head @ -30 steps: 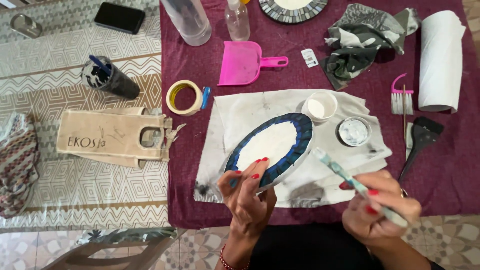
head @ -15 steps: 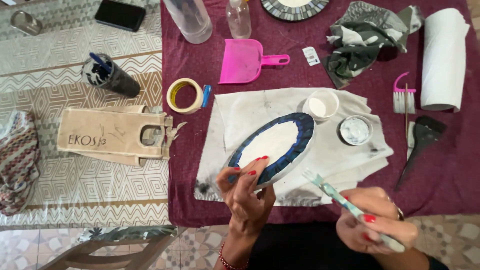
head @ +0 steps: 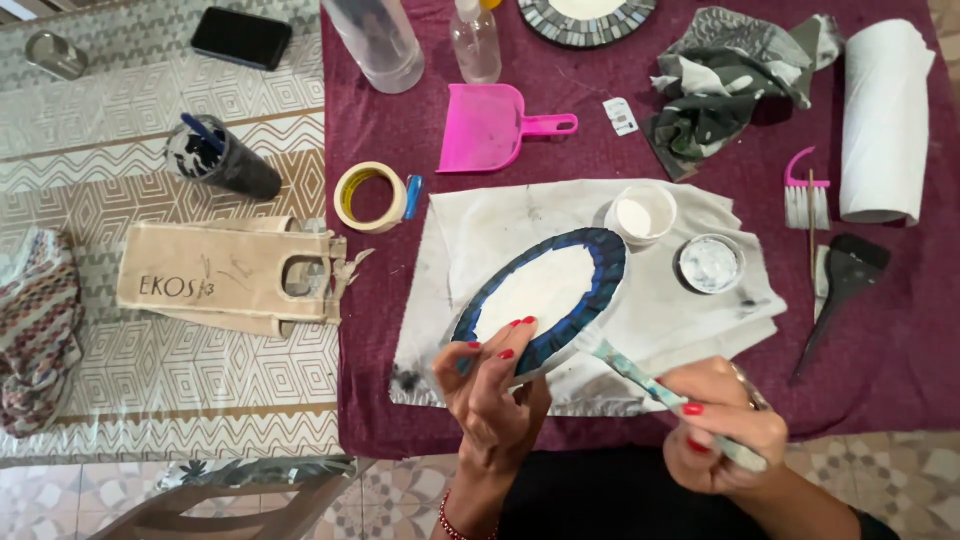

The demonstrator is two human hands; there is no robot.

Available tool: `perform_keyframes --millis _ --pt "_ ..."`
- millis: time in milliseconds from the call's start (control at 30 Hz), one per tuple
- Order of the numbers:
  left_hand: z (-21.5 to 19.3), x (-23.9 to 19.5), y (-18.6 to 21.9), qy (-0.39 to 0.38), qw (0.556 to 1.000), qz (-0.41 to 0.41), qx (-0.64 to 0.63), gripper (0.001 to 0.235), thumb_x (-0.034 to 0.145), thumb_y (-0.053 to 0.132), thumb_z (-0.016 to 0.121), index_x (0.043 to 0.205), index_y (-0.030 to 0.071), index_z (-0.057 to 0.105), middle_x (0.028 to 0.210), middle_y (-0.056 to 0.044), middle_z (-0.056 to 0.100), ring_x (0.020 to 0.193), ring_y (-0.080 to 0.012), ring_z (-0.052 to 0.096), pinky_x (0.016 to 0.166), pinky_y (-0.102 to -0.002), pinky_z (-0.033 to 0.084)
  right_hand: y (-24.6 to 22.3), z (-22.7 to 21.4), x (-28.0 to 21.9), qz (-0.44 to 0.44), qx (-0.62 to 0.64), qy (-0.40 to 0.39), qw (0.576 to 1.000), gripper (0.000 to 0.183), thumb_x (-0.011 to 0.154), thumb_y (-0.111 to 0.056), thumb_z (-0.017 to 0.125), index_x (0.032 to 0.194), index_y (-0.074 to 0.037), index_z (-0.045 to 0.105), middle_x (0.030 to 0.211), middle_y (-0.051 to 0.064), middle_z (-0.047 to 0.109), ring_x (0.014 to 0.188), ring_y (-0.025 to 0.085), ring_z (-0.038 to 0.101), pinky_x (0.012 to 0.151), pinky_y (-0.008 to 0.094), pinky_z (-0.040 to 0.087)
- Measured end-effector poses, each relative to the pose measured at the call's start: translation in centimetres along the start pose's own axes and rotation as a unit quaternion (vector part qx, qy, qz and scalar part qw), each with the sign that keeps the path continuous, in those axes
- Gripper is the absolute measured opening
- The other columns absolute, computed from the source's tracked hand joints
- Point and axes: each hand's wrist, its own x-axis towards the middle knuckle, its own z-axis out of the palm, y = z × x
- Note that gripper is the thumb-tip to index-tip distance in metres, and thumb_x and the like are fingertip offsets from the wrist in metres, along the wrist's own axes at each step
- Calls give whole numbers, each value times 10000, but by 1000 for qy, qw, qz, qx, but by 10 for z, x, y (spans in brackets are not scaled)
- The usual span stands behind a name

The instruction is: Applying white paint to a circular craft base using a paintbrush

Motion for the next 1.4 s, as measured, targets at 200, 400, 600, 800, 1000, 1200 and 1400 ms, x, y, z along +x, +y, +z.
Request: perform_keyframes --millis 200,400,600,800,1000,1200,1400 --pt "-1 -2 -2 7 1000 -6 -9 286 960 -17 477 1190 110 365 1005 -59 795 807 -208 819 956 -397 412 6 11 3 -81 -50 156 983 198 1067 -291 478 1047 -107 406 850 224 625 565 201 587 598 356 477" --pt "-5 -10 -7 18 994 -81 -66 433 984 -15 600 1270 173 334 929 -10 800 989 -202 578 921 -314 391 23 -8 0 -46 40 16 998 359 910 -230 688 1177 -123 473 838 126 633 736 182 714 696 360 579" --pt "-7 -14 -9 33 992 -103 -68 519 944 16 694 1242 169 299 939 16 784 1036 -210 489 912 -346 378 22 24 28 -16 -16 240 971 300 1064 -439 544 1044 -142 513 711 190 608 558 241 633 632 354 454" --pt "-14 -20 -15 -7 989 -147 -4 310 907 44 661 1139 204 530 886 121 792 786 25 543 936 -275 301 24 33 21 -4 25 233 972 138 1045 -219 511 996 -97 471 783 214 613 563 247 583 604 371 406" --pt "-12 -17 -11 16 992 -116 -54 525 938 89 691 1216 189 257 921 22 791 783 -69 643 963 -345 302 17 37 33 19 79 211 974 103 1072 -216 524 1058 -119 491 898 201 653 619 276 651 627 380 497" --pt "-18 -19 -10 -1 990 -137 -22 324 903 -1 628 1154 146 488 907 73 793 739 17 706 969 -325 317 36 23 30 56 22 239 969 100 1094 -185 500 1055 -96 476 840 155 620 731 254 654 702 365 470" --pt "-15 -17 -10 17 993 -109 -43 516 894 -44 626 1193 178 269 889 40 786 742 -32 741 1002 -328 312 3 30 52 148 247 214 934 86 1087 -216 513 1054 -138 497 774 183 592 516 199 544 523 256 468"
